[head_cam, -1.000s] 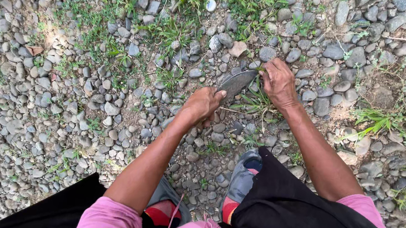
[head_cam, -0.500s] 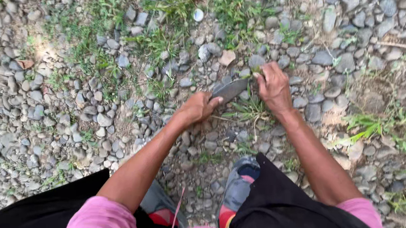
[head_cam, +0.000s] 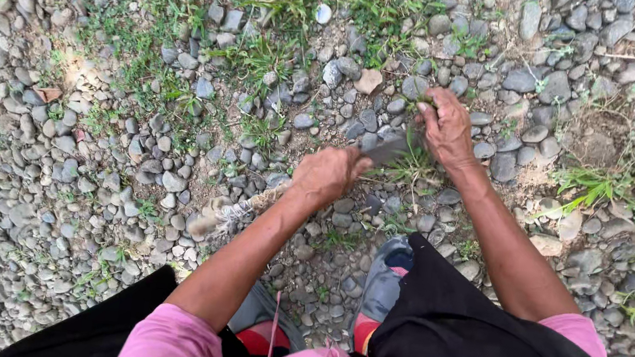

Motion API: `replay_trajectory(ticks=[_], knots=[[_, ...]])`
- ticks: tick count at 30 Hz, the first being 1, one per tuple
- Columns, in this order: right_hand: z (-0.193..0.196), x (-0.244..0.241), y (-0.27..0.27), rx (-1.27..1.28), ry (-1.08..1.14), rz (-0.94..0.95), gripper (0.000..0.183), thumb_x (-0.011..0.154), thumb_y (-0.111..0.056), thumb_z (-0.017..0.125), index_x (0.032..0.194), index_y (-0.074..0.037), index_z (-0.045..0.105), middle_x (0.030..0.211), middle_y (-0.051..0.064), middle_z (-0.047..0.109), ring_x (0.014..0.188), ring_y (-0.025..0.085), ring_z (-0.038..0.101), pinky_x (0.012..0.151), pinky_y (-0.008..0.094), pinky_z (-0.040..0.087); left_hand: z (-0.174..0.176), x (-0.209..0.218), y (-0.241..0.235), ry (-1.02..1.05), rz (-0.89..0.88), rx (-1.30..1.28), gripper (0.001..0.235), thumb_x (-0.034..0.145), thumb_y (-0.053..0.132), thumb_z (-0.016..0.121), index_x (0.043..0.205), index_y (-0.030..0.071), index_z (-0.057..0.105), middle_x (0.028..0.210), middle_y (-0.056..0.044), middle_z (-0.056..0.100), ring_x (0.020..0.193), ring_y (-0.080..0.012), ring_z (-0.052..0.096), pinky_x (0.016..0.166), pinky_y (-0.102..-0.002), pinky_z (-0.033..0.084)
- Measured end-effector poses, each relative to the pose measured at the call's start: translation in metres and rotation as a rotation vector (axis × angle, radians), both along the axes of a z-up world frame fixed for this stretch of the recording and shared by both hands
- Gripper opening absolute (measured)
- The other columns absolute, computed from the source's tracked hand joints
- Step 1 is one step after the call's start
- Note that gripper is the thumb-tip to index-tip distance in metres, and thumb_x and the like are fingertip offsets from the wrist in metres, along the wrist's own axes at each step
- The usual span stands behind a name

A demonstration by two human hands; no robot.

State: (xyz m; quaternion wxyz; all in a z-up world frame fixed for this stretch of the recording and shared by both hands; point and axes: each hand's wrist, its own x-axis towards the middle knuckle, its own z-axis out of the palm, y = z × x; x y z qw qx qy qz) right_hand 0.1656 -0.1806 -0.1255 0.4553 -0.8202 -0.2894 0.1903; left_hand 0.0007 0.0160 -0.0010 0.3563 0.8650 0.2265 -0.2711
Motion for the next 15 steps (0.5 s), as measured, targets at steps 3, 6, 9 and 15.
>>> replay_trajectory(ticks=[3, 6, 9, 15], knots=[[-0.004, 0.003, 0.004, -0.009, 0.006, 0.008, 0.016, 0.109, -0.007, 0.056, 0.125, -0.005, 0.055, 0.102, 0.012, 0.068, 0.078, 0.016, 0.072, 0.064, 0.030, 0.059, 0.014, -0.009, -0.002, 0.023, -0.109, 0.019, 0.048, 0.102, 0.051, 0.051, 0.104, 0.006, 0.069, 0.092, -0.026, 0.073, 0.088, -0.0434, 0.072, 0.079, -0.056, 0.055], [-0.004, 0.002, 0.007, -0.056, 0.114, -0.039, 0.012, 0.113, -0.009, 0.049, 0.124, -0.009, 0.052, 0.089, 0.008, 0.067, 0.071, 0.014, 0.068, 0.055, 0.027, 0.058, 0.016, -0.018, 0.010, 0.035, 0.003, -0.011, 0.043, 0.101, 0.046, 0.050, 0.108, 0.007, 0.068, 0.090, -0.026, 0.073, 0.084, -0.0427, 0.072, 0.076, -0.057, 0.055], [0.013, 0.011, -0.002, -0.028, 0.093, -0.113, 0.009, 0.113, -0.007, 0.045, 0.121, -0.010, 0.050, 0.091, 0.006, 0.063, 0.067, 0.013, 0.064, 0.052, 0.023, 0.058, 0.013, -0.025, 0.030, 0.207, 0.083, -0.038, 0.045, 0.103, 0.048, 0.045, 0.109, 0.008, 0.065, 0.090, -0.022, 0.074, 0.082, -0.0394, 0.076, 0.072, -0.052, 0.062], [0.069, 0.042, -0.078, 0.007, -0.134, -0.300, 0.008, 0.113, -0.003, 0.060, 0.119, -0.007, 0.055, 0.098, 0.005, 0.064, 0.081, 0.013, 0.062, 0.072, 0.029, 0.053, 0.027, -0.019, 0.054, -0.003, 0.061, 0.132, 0.046, 0.102, 0.048, 0.051, 0.101, 0.006, 0.070, 0.093, -0.026, 0.072, 0.088, -0.0455, 0.069, 0.079, -0.056, 0.054]])
